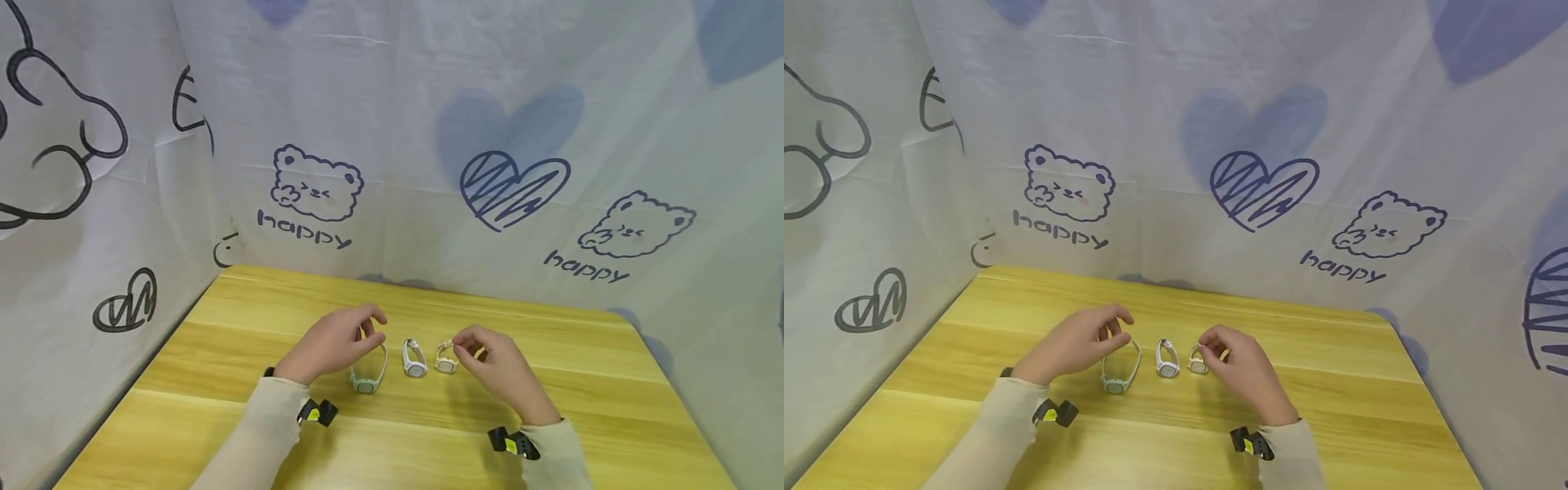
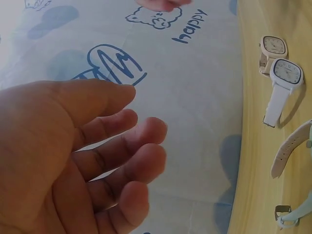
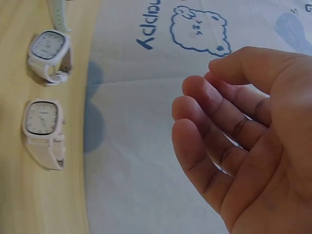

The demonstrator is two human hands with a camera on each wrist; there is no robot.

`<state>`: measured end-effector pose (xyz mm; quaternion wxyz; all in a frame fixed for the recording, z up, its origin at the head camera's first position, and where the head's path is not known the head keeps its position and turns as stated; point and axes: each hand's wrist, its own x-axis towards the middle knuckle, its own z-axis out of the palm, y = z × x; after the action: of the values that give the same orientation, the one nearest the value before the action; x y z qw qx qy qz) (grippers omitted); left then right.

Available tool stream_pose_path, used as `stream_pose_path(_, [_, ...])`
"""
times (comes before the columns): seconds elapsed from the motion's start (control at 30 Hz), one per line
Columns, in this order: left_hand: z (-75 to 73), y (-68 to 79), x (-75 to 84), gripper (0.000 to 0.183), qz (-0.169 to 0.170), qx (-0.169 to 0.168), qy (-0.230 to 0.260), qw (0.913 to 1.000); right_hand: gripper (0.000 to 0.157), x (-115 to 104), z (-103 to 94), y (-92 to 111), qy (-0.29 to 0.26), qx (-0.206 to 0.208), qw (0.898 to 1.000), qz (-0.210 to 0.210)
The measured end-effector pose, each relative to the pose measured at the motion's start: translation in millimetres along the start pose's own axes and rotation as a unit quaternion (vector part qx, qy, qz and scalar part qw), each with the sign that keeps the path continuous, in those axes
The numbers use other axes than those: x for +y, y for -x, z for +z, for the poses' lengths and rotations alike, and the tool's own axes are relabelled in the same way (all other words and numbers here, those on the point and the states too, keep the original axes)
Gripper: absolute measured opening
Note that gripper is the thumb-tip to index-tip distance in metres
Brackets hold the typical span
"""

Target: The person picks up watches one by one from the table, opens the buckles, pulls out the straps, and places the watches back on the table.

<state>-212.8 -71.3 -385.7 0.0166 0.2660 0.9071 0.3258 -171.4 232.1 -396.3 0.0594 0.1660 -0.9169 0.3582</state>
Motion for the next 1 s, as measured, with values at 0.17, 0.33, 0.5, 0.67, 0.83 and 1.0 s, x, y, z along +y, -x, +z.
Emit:
stream_pose_path(0.17, [4.4,-2.3,-2.6,0.019,0.001,-0.023,0.001,0.9997,0.007,7.7,9.0,-5.7,0.007,-0.028,1.0,-0.001])
stream_pose_path(0.33, [7.5,-5.3,-5.8,0.02,0.006,-0.047,-0.007,0.9988,0.01,20.3,22.9,-14.3,0.027,-0.069,0.997,0.008])
stream_pose_path(0.5, [9.1,-5.9,-8.0,0.02,0.008,-0.084,0.007,0.9964,0.011,26.7,40.8,-20.9,0.038,-0.093,0.994,0.033])
stream_pose_path(0.67, [10.0,-4.9,-11.6,0.017,0.007,-0.1,0.014,0.9948,0.012,29.1,57.2,-24.0,0.068,-0.092,0.993,0.042])
stream_pose_path(0.83, [11.8,-3.0,-16.6,0.021,-0.006,-0.154,0.018,0.9879,0.014,31.3,67.9,-23.6,0.093,-0.102,0.99,0.032])
stream_pose_path(1.0, [16.6,0.7,-20.7,0.022,-0.02,-0.211,0.023,0.977,0.011,33.8,75.2,-21.8,0.097,-0.104,0.99,0.019])
